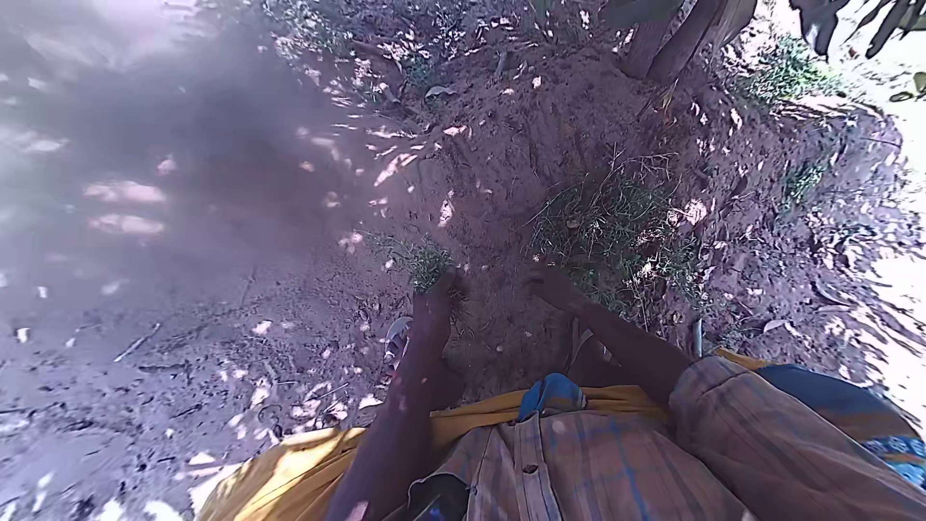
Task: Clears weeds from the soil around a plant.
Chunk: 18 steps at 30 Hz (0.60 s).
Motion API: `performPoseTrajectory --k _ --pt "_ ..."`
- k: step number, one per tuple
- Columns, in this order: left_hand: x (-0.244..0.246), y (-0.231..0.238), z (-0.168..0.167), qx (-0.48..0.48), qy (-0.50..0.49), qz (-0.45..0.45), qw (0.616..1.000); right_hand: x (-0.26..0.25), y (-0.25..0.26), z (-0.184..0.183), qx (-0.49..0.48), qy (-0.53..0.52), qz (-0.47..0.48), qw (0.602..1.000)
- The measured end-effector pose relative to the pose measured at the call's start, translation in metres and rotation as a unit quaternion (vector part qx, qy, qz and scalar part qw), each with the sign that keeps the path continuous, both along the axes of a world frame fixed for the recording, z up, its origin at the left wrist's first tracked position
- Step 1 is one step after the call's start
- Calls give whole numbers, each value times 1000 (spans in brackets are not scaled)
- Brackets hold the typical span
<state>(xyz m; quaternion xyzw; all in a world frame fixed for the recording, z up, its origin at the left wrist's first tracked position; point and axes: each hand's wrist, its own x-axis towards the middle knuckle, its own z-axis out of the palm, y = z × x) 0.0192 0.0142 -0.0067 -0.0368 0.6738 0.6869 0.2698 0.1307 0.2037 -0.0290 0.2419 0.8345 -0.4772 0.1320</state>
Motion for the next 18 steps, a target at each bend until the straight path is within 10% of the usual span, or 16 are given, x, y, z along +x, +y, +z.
performPoseTrajectory --k 10,18 --pt "3 -2 8 -40 -18 -100 994 -10 -28 24 -303 116 -65 944" --pt "-12 -15 0 -79 104 51 990 -15 -25 28 112 -14 -11 994"
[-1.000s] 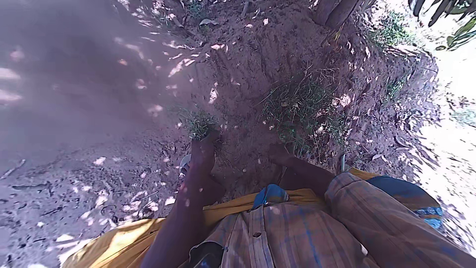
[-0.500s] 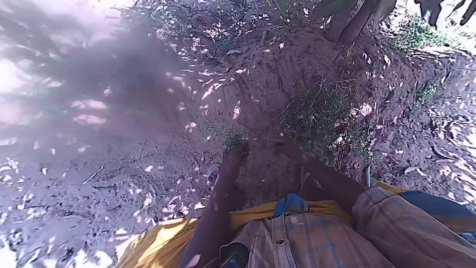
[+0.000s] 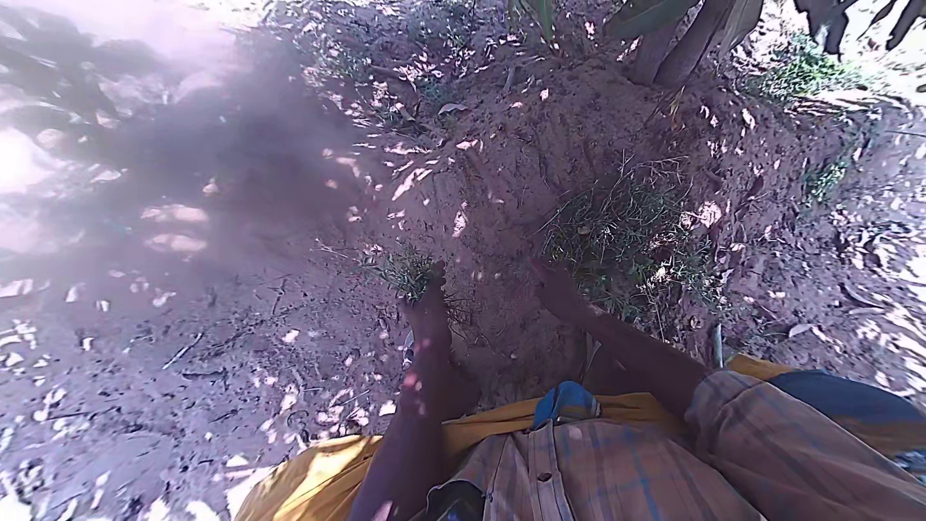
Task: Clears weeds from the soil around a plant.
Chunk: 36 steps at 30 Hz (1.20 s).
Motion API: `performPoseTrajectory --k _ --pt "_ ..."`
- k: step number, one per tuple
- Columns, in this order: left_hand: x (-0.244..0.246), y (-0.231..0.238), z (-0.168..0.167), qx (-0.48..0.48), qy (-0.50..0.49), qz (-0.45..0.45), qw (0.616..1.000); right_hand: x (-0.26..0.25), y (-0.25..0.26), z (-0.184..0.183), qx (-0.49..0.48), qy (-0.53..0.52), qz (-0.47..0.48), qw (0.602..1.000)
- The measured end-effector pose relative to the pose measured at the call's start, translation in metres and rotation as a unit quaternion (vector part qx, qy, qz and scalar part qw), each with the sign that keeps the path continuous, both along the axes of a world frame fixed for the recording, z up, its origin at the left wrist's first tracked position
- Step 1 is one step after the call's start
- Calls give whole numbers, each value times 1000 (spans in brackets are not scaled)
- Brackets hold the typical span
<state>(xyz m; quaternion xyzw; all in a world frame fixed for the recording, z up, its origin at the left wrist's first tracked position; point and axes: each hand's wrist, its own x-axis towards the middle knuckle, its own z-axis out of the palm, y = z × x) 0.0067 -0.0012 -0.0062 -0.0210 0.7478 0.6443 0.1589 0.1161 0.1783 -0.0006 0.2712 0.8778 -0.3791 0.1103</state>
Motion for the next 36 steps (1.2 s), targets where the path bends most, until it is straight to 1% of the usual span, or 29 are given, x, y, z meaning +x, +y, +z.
performPoseTrajectory --k 2,5,6,8,10,12,13,15,17,19,20,22,24,26,28,30,32,34,36 --pt "3 5 3 -2 -19 -23 1000 -1 3 1 -8 37 -21 999" --pt "5 10 4 21 -81 -102 991 0 1 6 -59 103 -23 993" --pt "7 12 5 30 -108 -126 986 -1 -3 9 -66 118 -12 991" --pt "11 12 8 38 -147 -160 975 -2 -16 20 -50 119 34 991" --pt "16 12 12 43 -160 -174 971 0 -30 32 -43 100 99 989" --pt "21 14 13 38 -151 -165 974 1 -38 30 -56 88 140 985" --pt "20 13 8 37 -141 -163 976 0 -39 23 -65 89 141 984" --pt "15 8 -2 35 -117 -157 980 -1 -28 5 -54 88 105 989" --pt "11 7 -8 32 -107 -132 985 1 1 -14 22 77 45 996" --pt "8 8 -8 38 -122 -104 986 11 39 -38 99 29 -10 995" --pt "8 9 -4 40 -135 -104 984 19 56 -48 115 -5 -32 993" --pt "9 12 1 39 -150 -101 983 35 77 -58 115 -92 -53 988" --pt "10 13 -1 40 -127 -96 986 44 82 -63 81 -127 -43 988" --pt "12 13 -7 34 -90 -83 992 40 67 -57 76 -107 0 991" --pt "12 15 -8 29 -66 -65 995 30 45 -54 64 -53 63 995" --pt "12 18 -6 28 -52 -38 997 22 23 -58 45 2 138 989" --pt "10 19 -5 33 -46 -26 998 19 6 -52 16 43 196 980" --pt "8 18 -7 34 -35 -20 999 18 -1 -47 -15 77 193 978" --pt "8 16 -8 41 -25 -13 999 16 3 -31 -48 97 139 984"
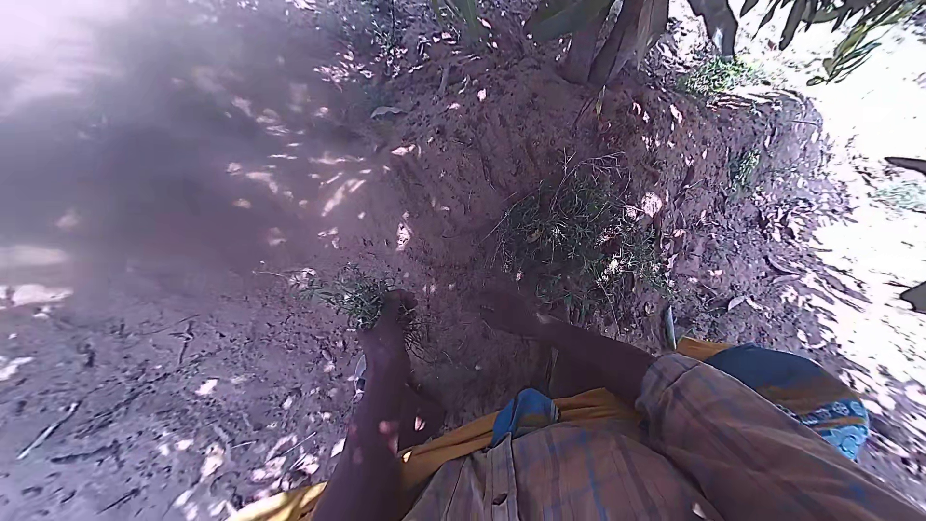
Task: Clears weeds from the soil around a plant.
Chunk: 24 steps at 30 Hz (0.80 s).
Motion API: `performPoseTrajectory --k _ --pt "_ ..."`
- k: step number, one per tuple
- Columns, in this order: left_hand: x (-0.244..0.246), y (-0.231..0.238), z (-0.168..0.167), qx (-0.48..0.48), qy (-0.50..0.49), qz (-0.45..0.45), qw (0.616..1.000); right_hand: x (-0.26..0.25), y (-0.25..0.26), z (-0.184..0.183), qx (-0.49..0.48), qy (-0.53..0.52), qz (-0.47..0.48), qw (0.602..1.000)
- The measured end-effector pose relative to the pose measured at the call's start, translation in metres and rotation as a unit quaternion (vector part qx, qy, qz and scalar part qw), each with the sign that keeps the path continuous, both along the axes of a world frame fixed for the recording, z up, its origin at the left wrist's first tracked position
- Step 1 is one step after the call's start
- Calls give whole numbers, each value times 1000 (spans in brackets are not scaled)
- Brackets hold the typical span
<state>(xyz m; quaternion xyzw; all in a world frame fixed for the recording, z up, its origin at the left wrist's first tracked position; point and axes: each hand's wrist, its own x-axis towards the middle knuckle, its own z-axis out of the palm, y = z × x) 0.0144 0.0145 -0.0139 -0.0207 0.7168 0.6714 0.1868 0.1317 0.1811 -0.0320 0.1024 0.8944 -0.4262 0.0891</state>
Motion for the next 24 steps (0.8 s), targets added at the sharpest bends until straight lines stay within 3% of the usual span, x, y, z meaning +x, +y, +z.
performPoseTrajectory --k 3,8,11,16,20,22,24 --pt "-1 -2 0 26 -1 21 999 -8 13 23 -67 23 -138 988" --pt "-2 -2 9 30 -9 51 998 -16 19 35 -297 82 -288 907" --pt "0 -3 13 29 -30 10 999 -17 14 32 -357 102 -277 886" --pt "6 -10 17 31 -13 -167 985 -21 -18 52 -424 40 -245 871" --pt "10 -8 18 15 -38 -155 987 -18 -33 51 -459 -9 -205 864" --pt "8 -7 18 8 -43 -140 989 -16 -33 44 -444 -42 -162 880" --pt "6 -7 17 18 -44 -121 992 -11 -23 27 -347 -90 -62 931"
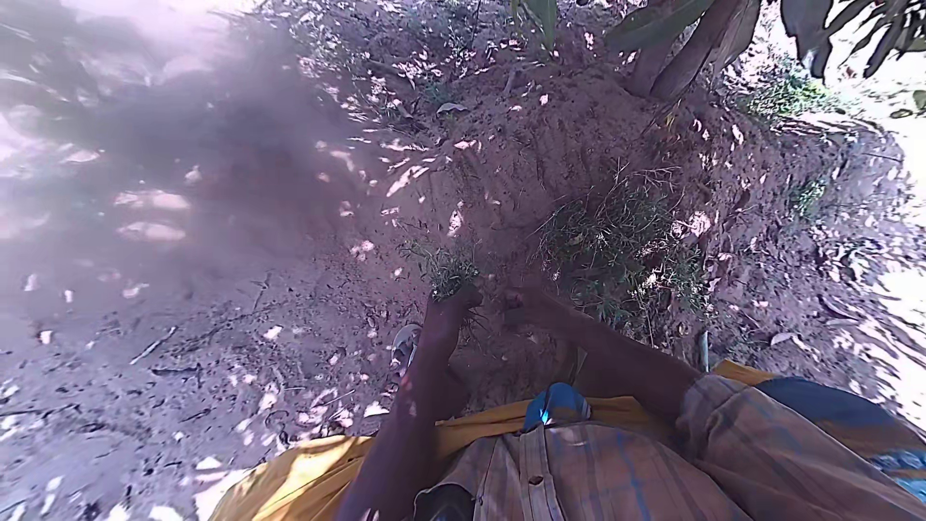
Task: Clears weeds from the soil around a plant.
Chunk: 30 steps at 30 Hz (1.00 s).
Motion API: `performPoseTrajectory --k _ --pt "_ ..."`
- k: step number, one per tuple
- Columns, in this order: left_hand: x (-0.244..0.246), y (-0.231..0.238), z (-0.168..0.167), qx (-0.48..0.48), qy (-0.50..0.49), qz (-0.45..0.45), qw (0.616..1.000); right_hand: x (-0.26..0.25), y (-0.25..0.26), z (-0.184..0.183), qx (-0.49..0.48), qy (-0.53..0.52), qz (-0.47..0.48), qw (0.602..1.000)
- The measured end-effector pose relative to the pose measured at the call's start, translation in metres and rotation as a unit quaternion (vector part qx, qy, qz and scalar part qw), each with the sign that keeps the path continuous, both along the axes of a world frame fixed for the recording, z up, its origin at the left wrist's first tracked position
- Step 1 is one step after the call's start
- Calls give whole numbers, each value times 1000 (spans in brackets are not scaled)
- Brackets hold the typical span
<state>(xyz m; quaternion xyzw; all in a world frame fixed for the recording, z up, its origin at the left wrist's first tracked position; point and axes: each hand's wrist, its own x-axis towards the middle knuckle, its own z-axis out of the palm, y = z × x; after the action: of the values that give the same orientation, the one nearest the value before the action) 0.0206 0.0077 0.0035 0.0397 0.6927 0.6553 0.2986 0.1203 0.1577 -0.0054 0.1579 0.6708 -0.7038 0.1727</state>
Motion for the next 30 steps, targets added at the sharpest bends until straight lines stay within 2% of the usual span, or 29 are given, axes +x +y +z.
performPoseTrajectory --k 1,2,3,4,6,8,10,13,16,19,22,26,27,30 --pt "-1 0 0 9 -3 8 1000 3 8 -13 98 -9 80 992" --pt "-1 0 0 20 -4 17 1000 7 15 -25 210 -31 153 965" --pt "-2 1 0 31 -5 23 999 9 20 -30 293 -73 202 932" --pt "-3 2 0 37 -6 25 999 11 25 -34 338 -99 212 912" --pt "-1 2 2 31 -16 11 999 10 34 -34 307 -86 90 943" --pt "0 2 0 25 -27 -15 999 0 37 -14 185 -35 -66 980" --pt "0 2 -2 34 -45 -39 998 -8 35 5 87 25 -145 985" --pt "2 2 1 26 -61 -76 995 -11 27 21 79 59 -125 987" --pt "6 2 4 17 -72 -102 992 -8 12 32 92 22 -111 989" --pt "6 2 5 28 -78 -110 990 -5 15 26 160 -3 -63 985" --pt "6 2 6 50 -84 -76 992 0 37 -3 342 -64 90 933" --pt "5 4 4 67 -80 -13 994 19 49 -49 423 -212 246 846" --pt "4 4 1 72 -75 -1 995 23 49 -52 430 -222 246 840" --pt "2 5 -3 43 -49 29 997 24 56 -34 418 -231 153 865"
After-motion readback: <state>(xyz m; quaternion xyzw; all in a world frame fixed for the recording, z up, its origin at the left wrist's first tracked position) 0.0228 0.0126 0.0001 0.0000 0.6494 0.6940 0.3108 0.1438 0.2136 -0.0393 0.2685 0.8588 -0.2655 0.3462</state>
